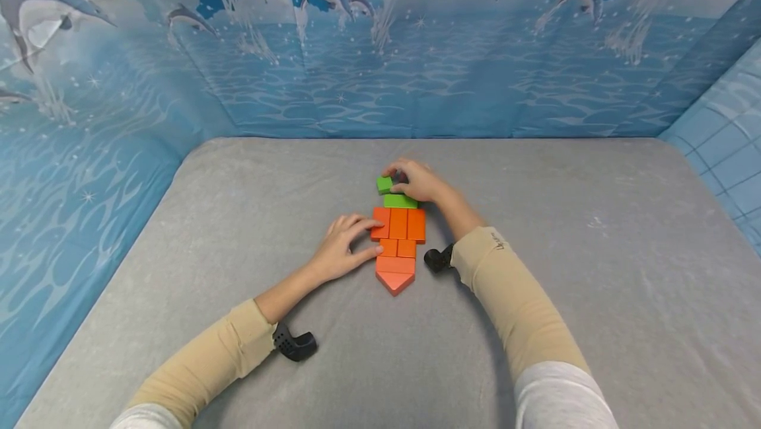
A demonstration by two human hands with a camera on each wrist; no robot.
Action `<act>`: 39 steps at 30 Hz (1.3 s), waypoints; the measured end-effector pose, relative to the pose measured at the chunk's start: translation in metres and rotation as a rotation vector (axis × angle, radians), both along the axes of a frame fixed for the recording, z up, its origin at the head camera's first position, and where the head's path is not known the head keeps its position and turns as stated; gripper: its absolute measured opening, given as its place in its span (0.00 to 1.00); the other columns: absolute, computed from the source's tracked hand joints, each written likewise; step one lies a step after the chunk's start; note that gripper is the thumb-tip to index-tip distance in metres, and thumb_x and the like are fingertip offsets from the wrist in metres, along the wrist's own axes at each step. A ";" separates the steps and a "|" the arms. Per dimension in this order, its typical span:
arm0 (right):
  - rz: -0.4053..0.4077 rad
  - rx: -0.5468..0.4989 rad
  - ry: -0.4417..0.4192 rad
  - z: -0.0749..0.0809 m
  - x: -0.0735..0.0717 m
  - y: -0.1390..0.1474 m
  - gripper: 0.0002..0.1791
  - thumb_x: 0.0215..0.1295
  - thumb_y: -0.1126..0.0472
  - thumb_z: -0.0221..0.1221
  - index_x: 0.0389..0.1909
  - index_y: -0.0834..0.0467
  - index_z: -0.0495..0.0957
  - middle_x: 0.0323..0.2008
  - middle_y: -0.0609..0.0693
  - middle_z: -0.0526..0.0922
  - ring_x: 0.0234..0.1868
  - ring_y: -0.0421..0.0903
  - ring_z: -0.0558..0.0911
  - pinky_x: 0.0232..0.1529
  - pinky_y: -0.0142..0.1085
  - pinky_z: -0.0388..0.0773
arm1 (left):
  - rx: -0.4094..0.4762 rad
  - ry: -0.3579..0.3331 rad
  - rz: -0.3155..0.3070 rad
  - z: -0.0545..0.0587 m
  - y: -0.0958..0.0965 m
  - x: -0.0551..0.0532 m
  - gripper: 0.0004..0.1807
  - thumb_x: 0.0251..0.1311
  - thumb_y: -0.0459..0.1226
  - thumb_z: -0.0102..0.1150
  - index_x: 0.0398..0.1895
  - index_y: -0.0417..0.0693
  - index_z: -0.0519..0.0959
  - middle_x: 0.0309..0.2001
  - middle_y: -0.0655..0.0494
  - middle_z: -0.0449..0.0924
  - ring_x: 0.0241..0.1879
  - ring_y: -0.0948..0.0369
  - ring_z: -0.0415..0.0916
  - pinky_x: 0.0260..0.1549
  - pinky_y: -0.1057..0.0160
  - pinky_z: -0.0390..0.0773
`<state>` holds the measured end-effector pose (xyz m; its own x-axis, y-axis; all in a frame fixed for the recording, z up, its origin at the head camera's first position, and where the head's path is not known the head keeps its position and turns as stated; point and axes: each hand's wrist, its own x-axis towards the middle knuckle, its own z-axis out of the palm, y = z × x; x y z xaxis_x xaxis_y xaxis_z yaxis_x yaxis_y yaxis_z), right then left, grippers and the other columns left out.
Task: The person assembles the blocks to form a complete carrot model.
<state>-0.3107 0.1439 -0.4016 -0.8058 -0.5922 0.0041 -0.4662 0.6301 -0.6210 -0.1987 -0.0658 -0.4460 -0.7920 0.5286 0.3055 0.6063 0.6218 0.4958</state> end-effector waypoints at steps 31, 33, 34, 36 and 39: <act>0.062 -0.033 -0.039 -0.003 0.000 0.002 0.17 0.64 0.67 0.54 0.54 0.61 0.75 0.55 0.60 0.72 0.59 0.58 0.67 0.58 0.54 0.60 | 0.018 -0.003 0.001 -0.002 -0.001 0.000 0.24 0.56 0.50 0.58 0.56 0.55 0.73 0.51 0.55 0.71 0.48 0.58 0.64 0.53 0.54 0.60; 0.063 -0.035 -0.040 -0.004 -0.001 0.001 0.17 0.64 0.67 0.54 0.54 0.61 0.75 0.55 0.60 0.72 0.59 0.58 0.67 0.58 0.54 0.60 | 0.017 -0.004 0.001 -0.002 -0.001 0.000 0.24 0.56 0.50 0.58 0.56 0.55 0.73 0.51 0.55 0.71 0.48 0.58 0.64 0.53 0.54 0.60; 0.063 -0.036 -0.040 -0.004 0.000 0.002 0.17 0.63 0.67 0.54 0.54 0.61 0.75 0.55 0.60 0.72 0.59 0.58 0.67 0.58 0.53 0.60 | 0.016 -0.003 0.001 -0.002 -0.001 0.000 0.24 0.56 0.51 0.58 0.56 0.56 0.73 0.51 0.55 0.71 0.48 0.58 0.64 0.53 0.54 0.60; 0.065 -0.035 -0.039 -0.004 -0.001 0.002 0.17 0.63 0.67 0.54 0.54 0.62 0.75 0.55 0.61 0.72 0.59 0.58 0.67 0.58 0.53 0.61 | 0.015 -0.004 0.001 -0.002 -0.001 0.000 0.24 0.56 0.51 0.58 0.56 0.56 0.73 0.51 0.55 0.71 0.48 0.58 0.64 0.53 0.54 0.60; 0.073 -0.043 -0.039 -0.003 0.000 0.003 0.18 0.64 0.67 0.54 0.55 0.63 0.74 0.55 0.61 0.72 0.57 0.58 0.68 0.57 0.53 0.62 | 0.013 -0.003 0.005 -0.002 0.000 0.000 0.24 0.56 0.51 0.58 0.56 0.56 0.73 0.51 0.55 0.71 0.48 0.58 0.65 0.53 0.54 0.60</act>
